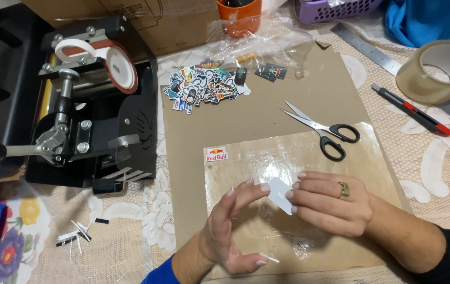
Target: Peeling, cutting, and applying various stickers onto a surface for design preparation.
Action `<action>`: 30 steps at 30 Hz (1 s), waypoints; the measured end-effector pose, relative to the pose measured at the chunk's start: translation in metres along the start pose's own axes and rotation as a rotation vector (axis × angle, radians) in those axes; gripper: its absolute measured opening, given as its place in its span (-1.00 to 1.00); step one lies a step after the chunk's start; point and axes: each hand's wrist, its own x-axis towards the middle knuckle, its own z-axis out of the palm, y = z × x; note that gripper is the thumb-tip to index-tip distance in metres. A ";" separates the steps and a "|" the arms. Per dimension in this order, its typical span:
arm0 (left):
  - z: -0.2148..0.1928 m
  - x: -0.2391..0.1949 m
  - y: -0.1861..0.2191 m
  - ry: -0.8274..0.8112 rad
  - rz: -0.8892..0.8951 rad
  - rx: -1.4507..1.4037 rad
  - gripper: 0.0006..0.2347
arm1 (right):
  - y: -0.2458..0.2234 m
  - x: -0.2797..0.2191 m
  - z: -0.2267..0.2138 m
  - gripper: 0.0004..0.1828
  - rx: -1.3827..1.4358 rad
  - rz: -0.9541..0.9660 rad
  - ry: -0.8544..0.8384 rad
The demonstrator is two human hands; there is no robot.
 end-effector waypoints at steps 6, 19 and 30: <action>-0.004 0.000 -0.002 0.019 -0.063 0.078 -0.19 | 0.003 0.008 0.002 -0.91 -0.060 0.140 -0.020; -0.056 -0.004 -0.013 -0.228 -0.597 0.626 -0.09 | 0.036 0.017 0.069 -0.81 0.665 1.806 -0.197; -0.054 -0.004 -0.022 -0.322 -0.695 0.486 -0.02 | 0.044 0.006 0.110 -0.66 0.569 1.787 -0.271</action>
